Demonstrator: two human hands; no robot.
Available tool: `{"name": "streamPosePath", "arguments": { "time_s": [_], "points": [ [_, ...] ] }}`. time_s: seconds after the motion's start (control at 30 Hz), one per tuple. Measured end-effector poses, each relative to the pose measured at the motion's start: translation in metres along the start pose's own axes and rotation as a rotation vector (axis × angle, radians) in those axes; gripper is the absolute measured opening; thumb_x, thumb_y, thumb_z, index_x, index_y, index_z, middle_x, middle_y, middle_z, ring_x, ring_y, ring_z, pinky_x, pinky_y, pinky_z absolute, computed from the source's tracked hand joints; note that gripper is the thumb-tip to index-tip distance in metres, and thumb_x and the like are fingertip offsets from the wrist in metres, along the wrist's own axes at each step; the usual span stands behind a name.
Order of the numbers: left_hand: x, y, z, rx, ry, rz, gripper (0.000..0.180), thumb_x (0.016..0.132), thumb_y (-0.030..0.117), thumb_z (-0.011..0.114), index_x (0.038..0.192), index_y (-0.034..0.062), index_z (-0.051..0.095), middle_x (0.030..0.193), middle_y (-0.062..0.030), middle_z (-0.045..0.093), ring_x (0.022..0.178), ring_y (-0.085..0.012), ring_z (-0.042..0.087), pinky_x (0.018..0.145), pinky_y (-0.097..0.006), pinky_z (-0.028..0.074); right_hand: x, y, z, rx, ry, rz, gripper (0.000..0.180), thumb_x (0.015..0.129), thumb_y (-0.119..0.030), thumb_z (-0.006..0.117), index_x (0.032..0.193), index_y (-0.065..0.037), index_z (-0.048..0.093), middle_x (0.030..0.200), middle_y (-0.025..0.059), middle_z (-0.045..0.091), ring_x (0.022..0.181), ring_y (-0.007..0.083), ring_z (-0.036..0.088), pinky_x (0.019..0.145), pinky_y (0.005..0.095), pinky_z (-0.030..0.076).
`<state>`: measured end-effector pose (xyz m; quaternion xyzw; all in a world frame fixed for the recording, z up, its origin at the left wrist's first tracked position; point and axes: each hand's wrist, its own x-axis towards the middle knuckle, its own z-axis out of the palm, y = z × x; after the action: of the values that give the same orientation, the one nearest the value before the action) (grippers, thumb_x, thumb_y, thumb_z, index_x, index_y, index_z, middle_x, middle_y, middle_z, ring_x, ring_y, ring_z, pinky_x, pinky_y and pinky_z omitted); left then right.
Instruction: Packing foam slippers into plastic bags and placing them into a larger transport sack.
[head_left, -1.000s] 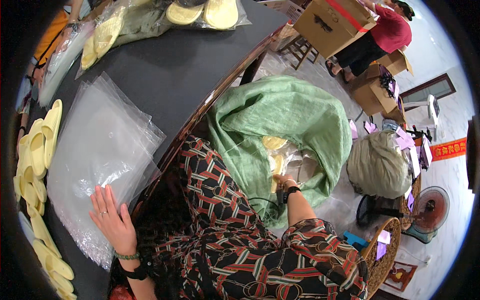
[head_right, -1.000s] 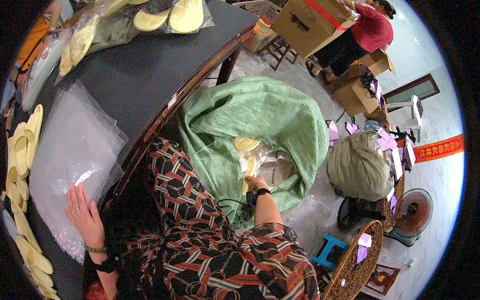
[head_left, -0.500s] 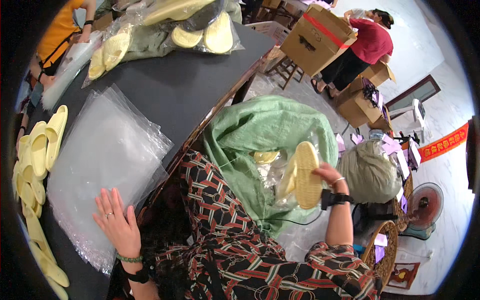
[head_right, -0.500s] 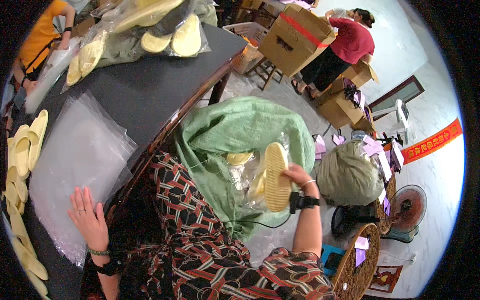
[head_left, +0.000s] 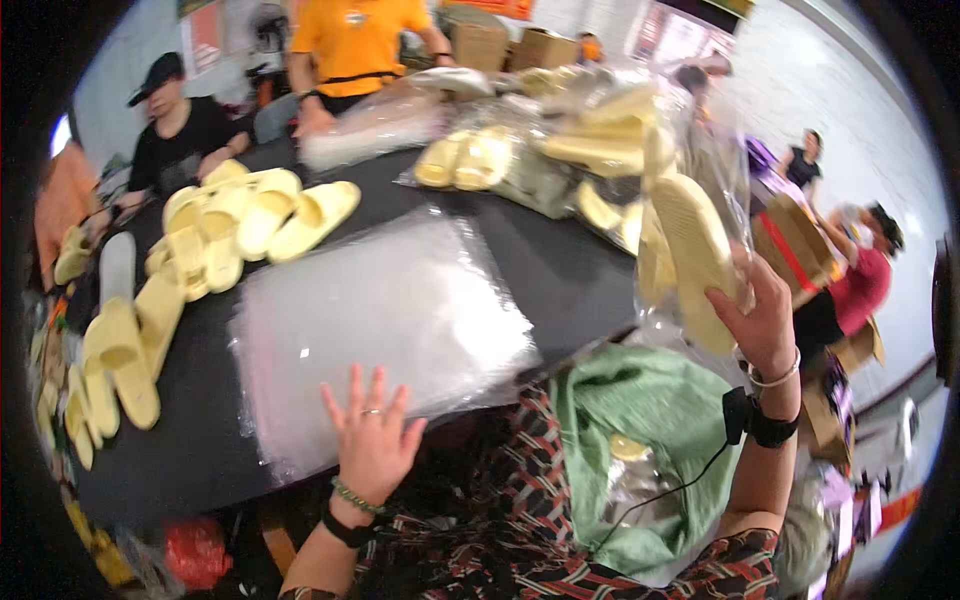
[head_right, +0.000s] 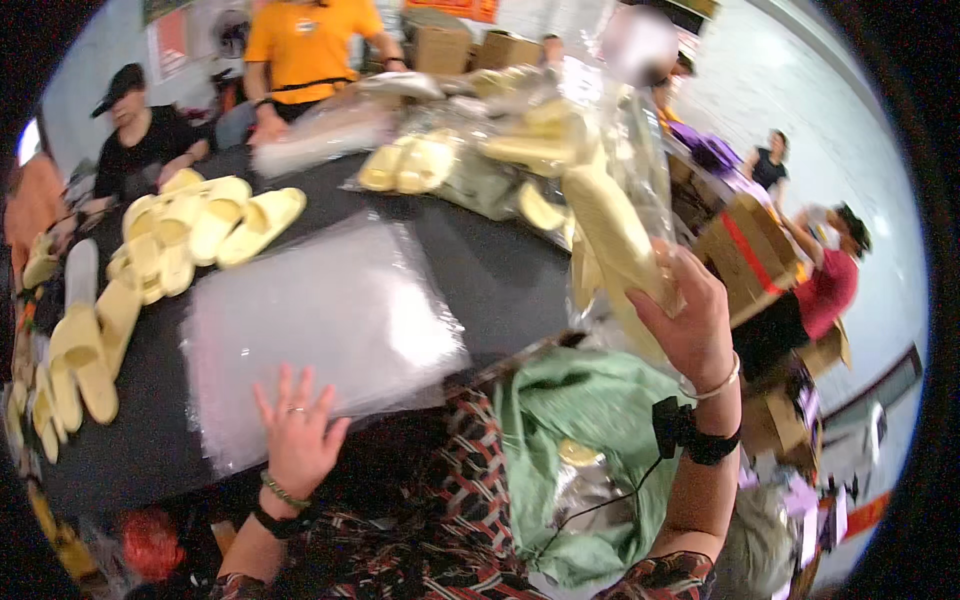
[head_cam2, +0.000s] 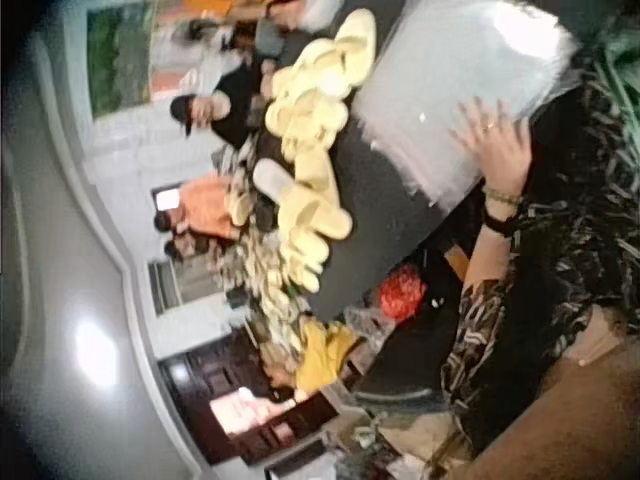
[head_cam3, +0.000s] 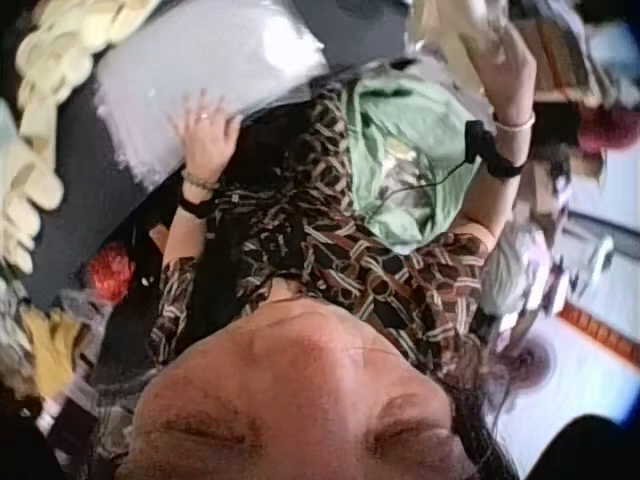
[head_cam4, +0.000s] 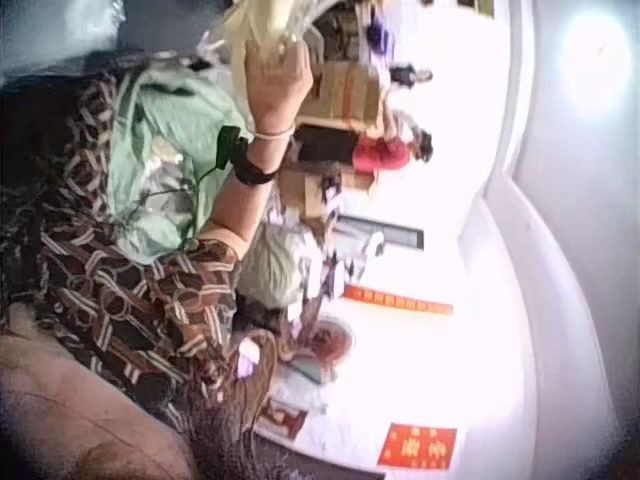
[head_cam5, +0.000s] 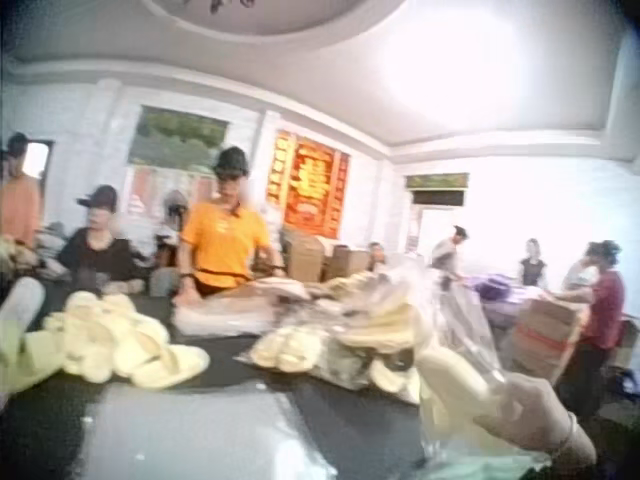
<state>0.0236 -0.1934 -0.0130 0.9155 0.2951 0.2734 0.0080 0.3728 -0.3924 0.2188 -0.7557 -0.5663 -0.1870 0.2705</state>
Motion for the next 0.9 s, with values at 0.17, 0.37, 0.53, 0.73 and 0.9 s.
{"name": "streamPosePath", "arguments": {
  "time_s": [0.17,0.37,0.53,0.73,0.9],
  "points": [
    [-0.01,-0.005,-0.018,0.029,0.067,-0.058,0.04,0.087,0.032,0.069,0.117,0.0048,0.066,0.14,-0.0215,0.049,0.139,-0.0443,0.034,0.112,-0.072,0.012,0.062,-0.085,0.084,-0.151,0.268,-0.517,0.043,0.071,-0.005,0.071,0.114,-0.005,0.065,0.122,0.0148,0.063,0.112,0.0349,0.058,0.101,0.0473,0.043],
    [-0.028,-0.005,-0.034,-0.059,0.056,-0.057,0.03,0.086,0.025,0.07,0.108,0.0047,0.069,0.129,-0.0199,0.057,0.129,-0.0388,0.048,0.11,-0.063,0.027,0.004,-0.16,0.215,-0.215,-0.182,-0.663,0.054,0.086,-0.015,0.056,0.138,-0.007,0.049,0.15,0.0152,0.038,0.133,0.0365,0.042,0.105,0.0485,0.04],
    [-0.05,-0.012,-0.064,-0.213,0.158,-0.018,0.021,0.08,0.009,0.071,0.1,0.0007,0.069,0.105,-0.0168,0.067,0.102,-0.0342,0.062,0.091,-0.046,0.046,-0.038,-0.167,0.253,0.051,-0.449,-0.639,0.052,0.087,-0.011,0.054,0.139,-0.006,0.048,0.154,0.0197,0.032,0.139,0.0385,0.038,0.107,0.0469,0.039],
    [-0.032,-0.06,-0.107,0.115,0.482,-0.331,0.035,0.085,0.006,0.066,0.118,-0.0011,0.058,0.097,-0.014,0.065,0.09,-0.0322,0.06,0.084,-0.04,0.046,0.002,-0.131,0.235,0.328,-0.2,-0.4,0.059,0.08,-0.014,0.071,0.133,-0.002,0.049,0.139,0.021,0.047,0.119,0.0389,0.052,0.099,0.046,0.044],
    [-0.039,-0.126,-0.109,-0.419,0.303,-0.744,0.038,0.097,0.024,0.062,0.121,-0.0027,0.05,0.082,-0.0117,0.065,0.072,-0.0153,0.062,0.065,-0.029,0.049,0.017,-0.085,0.248,0.23,-0.375,0.049,0.057,0.089,-0.024,0.07,0.132,0.002,0.042,0.096,0.0228,0.066,0.081,0.0427,0.064,0.074,0.0446,0.053]
  ]
}}
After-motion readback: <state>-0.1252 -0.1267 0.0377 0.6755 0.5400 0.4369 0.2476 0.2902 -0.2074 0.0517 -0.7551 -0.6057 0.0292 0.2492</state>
